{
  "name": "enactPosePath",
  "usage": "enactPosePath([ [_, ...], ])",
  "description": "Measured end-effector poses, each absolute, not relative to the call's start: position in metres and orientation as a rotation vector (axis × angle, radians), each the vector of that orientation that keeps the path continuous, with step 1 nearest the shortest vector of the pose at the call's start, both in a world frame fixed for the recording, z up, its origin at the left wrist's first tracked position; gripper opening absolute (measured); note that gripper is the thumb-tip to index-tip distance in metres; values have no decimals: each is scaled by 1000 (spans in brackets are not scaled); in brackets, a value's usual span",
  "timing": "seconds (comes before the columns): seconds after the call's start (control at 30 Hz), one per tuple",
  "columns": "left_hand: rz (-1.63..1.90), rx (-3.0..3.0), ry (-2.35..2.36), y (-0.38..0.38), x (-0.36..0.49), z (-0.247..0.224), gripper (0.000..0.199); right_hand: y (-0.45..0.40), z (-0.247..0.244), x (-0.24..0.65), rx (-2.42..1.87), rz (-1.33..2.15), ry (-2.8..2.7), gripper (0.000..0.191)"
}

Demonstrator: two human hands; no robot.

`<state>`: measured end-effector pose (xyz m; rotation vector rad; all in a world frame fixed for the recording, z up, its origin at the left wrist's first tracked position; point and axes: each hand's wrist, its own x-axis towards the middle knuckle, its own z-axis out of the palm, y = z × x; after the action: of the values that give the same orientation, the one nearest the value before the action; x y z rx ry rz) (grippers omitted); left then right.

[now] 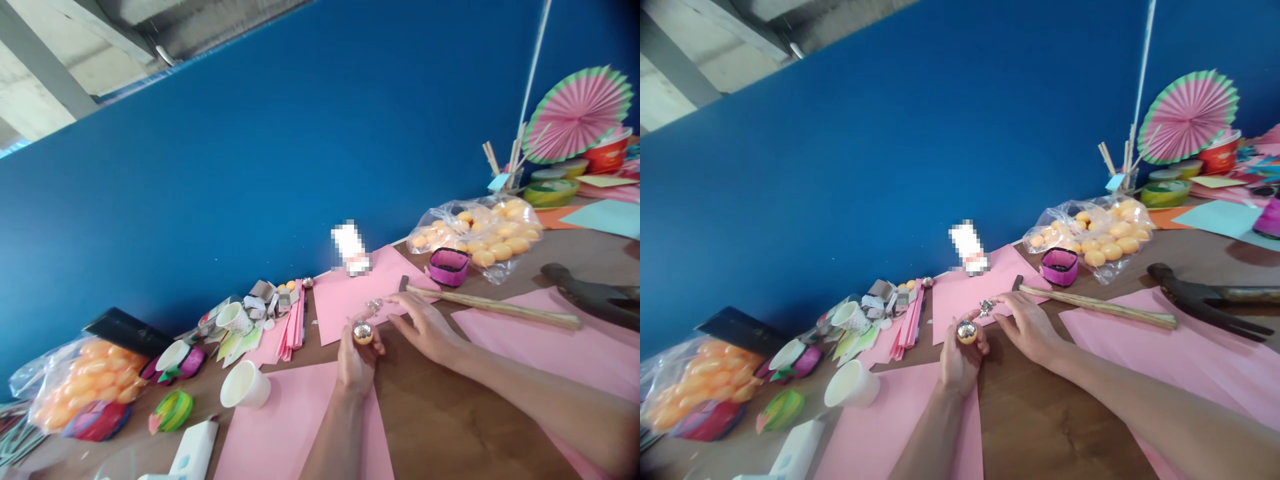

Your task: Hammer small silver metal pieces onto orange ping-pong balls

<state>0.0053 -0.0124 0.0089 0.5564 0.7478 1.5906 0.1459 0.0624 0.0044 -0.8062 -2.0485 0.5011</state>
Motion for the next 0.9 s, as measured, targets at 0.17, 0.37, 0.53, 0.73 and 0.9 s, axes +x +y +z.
enactPosePath([
  [0.17, 1597, 528, 734, -10, 5, 5, 29, 67, 9, 149, -840, 337, -2060, 24],
  [0.37, 1644, 522, 772, -13, 5, 9, 29, 52, 25, 140, -768, 303, -2096, 27],
  [0.53, 1673, 610, 763, -13, 8, 11, 27, 44, 36, 134, -691, 327, -2128, 28],
  [0.73, 1684, 575, 754, -9, 5, 4, 23, 37, 53, 134, -679, 317, -2084, 27],
  [0.9, 1681, 631, 718, -11, 5, 5, 28, 23, 66, 125, -580, 322, -2072, 26],
])
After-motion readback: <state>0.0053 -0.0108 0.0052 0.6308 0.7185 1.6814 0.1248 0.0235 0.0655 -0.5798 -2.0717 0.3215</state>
